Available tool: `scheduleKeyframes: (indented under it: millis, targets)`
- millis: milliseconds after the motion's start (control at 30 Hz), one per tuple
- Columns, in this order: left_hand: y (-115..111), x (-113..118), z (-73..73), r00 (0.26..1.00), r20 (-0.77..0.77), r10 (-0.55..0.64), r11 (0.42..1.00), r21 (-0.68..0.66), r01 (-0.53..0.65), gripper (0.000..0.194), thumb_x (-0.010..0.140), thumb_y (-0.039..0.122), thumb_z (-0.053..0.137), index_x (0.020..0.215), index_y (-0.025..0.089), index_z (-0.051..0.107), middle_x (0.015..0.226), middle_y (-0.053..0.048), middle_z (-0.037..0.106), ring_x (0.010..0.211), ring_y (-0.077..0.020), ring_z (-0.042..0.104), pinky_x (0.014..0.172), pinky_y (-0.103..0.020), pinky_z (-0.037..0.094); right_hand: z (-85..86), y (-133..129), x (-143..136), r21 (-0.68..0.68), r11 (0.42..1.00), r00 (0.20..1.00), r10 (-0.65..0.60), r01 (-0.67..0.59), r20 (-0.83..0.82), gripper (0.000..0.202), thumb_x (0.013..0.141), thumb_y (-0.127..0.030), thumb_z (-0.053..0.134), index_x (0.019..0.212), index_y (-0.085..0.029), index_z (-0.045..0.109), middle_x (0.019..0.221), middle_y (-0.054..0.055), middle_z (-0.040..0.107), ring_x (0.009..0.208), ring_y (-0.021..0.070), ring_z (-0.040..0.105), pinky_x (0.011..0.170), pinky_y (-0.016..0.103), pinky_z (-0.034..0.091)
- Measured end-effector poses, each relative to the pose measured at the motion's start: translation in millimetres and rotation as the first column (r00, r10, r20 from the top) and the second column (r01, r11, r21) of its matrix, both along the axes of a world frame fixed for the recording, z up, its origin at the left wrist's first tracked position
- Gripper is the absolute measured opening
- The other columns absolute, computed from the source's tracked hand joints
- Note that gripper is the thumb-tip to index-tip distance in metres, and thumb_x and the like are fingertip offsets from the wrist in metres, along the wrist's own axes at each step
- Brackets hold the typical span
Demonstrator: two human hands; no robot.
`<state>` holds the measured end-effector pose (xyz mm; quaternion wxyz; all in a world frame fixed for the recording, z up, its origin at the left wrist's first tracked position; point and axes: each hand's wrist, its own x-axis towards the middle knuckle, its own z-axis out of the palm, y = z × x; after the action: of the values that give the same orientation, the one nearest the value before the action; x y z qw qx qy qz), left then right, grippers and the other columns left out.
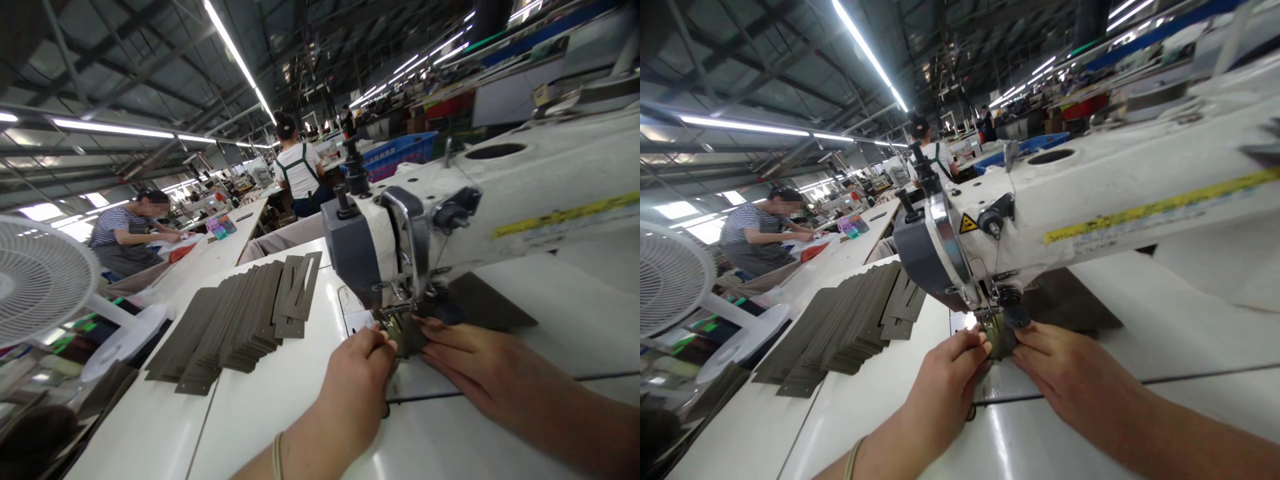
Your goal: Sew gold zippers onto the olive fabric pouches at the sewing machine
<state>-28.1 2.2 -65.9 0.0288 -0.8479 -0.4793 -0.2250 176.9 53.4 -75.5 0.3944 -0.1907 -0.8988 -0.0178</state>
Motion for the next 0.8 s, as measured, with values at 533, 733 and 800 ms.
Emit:
scheduleKeyframes:
  millis: [533, 733, 800]
  targets:
    - [19, -5, -1.7, 0.992, -0.122, -0.009, 0.999, 0.052, 0.015, 0.012, 0.095, 0.014, 0.056, 0.094, 0.014, 0.068, 0.094, -0.009, 0.067, 0.085, -0.0205, 0.066, 0.078, -0.032, 0.059, -4.4, 7, -5, 0.026, 0.998, 0.996, -0.057, 0.055, 0.062, 0.037, 0.092, -0.006, 0.036, 0.081, -0.019, 0.068, 0.089, 0.009, 0.074, 0.074, 0.0184, 0.071, 0.066, 0.027, 0.059]
    - [20, -4, -1.7, 0.992, -0.123, -0.009, 1.000, 0.026, 0.012, 0.008, 0.093, 0.013, 0.060, 0.093, 0.014, 0.068, 0.095, -0.009, 0.067, 0.086, -0.0208, 0.066, 0.079, -0.032, 0.058, -6.3, 9, -5, 0.044, 0.997, 0.995, -0.062, 0.059, 0.076, 0.037, 0.092, -0.007, 0.035, 0.078, -0.020, 0.067, 0.086, 0.008, 0.074, 0.071, 0.0181, 0.070, 0.062, 0.027, 0.058]
    - [21, -4, -0.5, 0.990, -0.141, -0.002, 1.000, 0.015, 0.004, 0.006, 0.090, 0.012, 0.063, 0.092, 0.013, 0.069, 0.094, -0.009, 0.067, 0.086, -0.0214, 0.066, 0.080, -0.033, 0.058, -5.7, 10, -5, 0.054, 0.997, 0.995, -0.062, 0.058, 0.083, 0.039, 0.095, -0.009, 0.034, 0.078, -0.019, 0.068, 0.086, 0.009, 0.074, 0.070, 0.0180, 0.070, 0.061, 0.027, 0.058]
